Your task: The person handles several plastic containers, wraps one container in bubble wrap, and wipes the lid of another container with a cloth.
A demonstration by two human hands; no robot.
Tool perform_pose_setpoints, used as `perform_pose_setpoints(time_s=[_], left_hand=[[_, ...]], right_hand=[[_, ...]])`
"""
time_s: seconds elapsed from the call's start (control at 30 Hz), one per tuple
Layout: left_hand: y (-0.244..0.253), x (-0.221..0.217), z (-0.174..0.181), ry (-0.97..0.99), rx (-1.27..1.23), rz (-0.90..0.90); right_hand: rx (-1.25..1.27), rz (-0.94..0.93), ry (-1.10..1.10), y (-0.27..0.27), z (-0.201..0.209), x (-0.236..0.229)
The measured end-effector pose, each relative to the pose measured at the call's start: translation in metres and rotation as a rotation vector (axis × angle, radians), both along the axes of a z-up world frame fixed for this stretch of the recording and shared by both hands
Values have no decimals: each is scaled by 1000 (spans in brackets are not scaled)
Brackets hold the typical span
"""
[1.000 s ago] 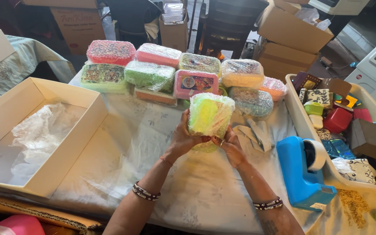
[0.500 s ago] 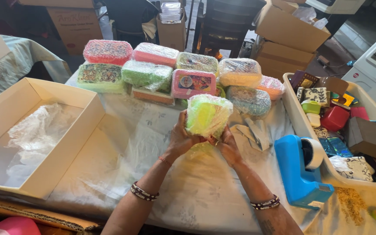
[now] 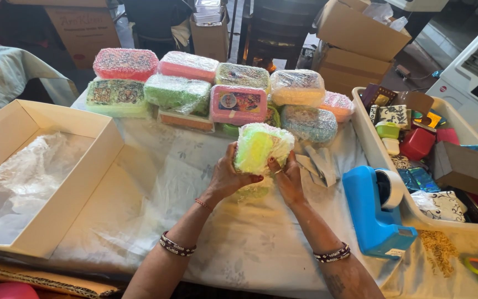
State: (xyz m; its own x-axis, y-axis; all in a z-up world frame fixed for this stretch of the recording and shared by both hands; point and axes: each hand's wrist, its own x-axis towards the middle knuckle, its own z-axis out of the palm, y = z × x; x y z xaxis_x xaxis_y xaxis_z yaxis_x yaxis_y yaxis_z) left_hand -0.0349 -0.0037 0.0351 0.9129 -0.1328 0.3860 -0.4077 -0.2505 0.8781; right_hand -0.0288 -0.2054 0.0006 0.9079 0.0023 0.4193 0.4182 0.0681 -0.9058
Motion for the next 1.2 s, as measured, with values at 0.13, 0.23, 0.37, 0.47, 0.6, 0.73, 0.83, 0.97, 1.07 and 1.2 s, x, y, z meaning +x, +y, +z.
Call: perform_pose_setpoints(time_s=[0.13,0.23,0.37,0.47,0.6,0.73,0.83,0.97,1.07,1.2], left_hand=[[-1,0,1,-35,-17,10],[-2,-2,3,30,27,85],[-4,-5,6,-2,53,109],[-8,-7,4,-44,98,109],[-9,-7,0,-74,194,99],[-4,-5,8,-29,69,109],[-3,3,0,7,60,127],[1,12,-8,110,-69,137],[3,18,-16,127,-143,146],[3,30,-25,199,-319,113]], right_hand=[[-9,-22,-40,3,-1,-2],[-520,-599,-303,21,43,-40],[-832,-618,-677,30,49,-56],[-943,-559,-750,41,53,-65],[-995,-572,-758,40,52,-65],[-888,-603,-723,29,47,-58],[-802,-582,-633,26,42,-49],[-810,-561,-463,20,33,-35],[-788,-574,-435,20,34,-34],[-729,-584,-434,19,40,-39]])
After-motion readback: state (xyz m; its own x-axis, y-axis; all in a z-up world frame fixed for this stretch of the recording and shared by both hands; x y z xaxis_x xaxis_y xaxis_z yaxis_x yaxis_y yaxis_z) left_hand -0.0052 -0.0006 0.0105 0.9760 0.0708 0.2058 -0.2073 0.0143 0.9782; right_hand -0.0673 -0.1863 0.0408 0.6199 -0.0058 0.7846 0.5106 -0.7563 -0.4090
